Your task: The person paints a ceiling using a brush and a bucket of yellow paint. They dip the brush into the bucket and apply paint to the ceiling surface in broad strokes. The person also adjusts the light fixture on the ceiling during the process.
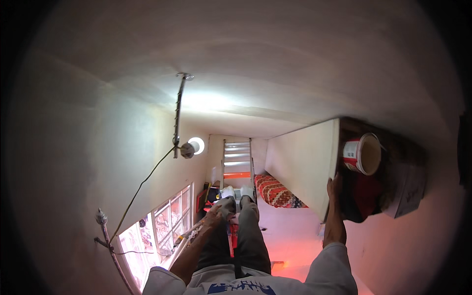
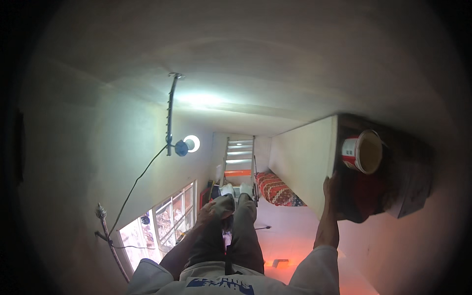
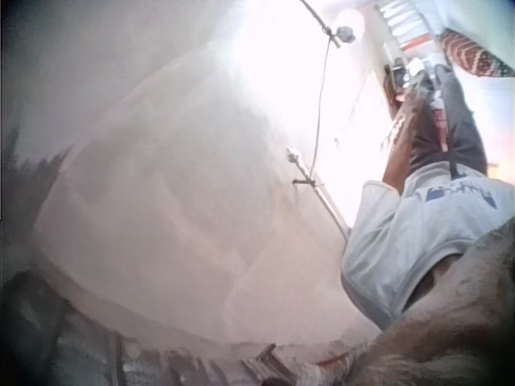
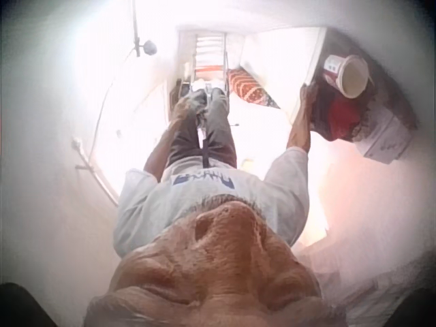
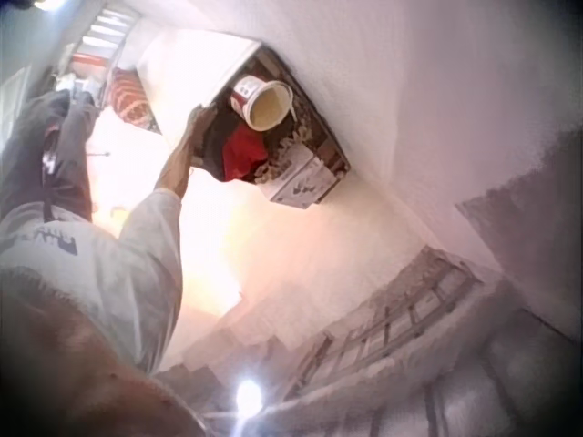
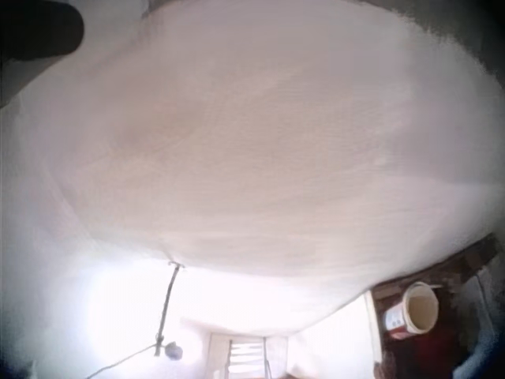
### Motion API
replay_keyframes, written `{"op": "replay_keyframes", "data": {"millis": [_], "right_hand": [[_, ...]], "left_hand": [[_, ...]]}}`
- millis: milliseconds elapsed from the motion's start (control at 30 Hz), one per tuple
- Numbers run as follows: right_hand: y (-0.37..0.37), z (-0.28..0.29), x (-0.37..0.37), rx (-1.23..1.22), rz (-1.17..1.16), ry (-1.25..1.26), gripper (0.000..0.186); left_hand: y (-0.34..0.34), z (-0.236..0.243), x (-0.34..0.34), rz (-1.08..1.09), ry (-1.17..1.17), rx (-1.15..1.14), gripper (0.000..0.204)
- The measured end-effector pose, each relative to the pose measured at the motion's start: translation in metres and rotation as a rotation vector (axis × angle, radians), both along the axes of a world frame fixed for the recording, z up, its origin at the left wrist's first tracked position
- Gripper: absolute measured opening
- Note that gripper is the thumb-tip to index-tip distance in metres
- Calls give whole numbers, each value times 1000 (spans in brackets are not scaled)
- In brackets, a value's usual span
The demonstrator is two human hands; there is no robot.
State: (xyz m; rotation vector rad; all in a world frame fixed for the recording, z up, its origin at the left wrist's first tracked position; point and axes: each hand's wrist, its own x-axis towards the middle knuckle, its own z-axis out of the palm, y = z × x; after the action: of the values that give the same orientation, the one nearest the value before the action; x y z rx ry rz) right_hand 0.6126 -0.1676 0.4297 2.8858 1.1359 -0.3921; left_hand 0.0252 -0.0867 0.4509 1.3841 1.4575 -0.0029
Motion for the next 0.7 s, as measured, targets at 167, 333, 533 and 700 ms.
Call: {"op": "replay_keyframes", "data": {"millis": [167,333,533,700], "right_hand": [[-4,-26,-22,104,-108,-142,54],[11,-21,-28,177,-124,-170,43],[-10,-80,-18,261,-20,-642,36],[-2,-72,-29,243,-72,-654,35]], "left_hand": [[-4,-27,2,-1,-108,191,36],[3,-65,10,-140,-123,413,23],[22,-82,29,-206,-13,482,12],[48,-88,33,-120,-46,457,13]]}}
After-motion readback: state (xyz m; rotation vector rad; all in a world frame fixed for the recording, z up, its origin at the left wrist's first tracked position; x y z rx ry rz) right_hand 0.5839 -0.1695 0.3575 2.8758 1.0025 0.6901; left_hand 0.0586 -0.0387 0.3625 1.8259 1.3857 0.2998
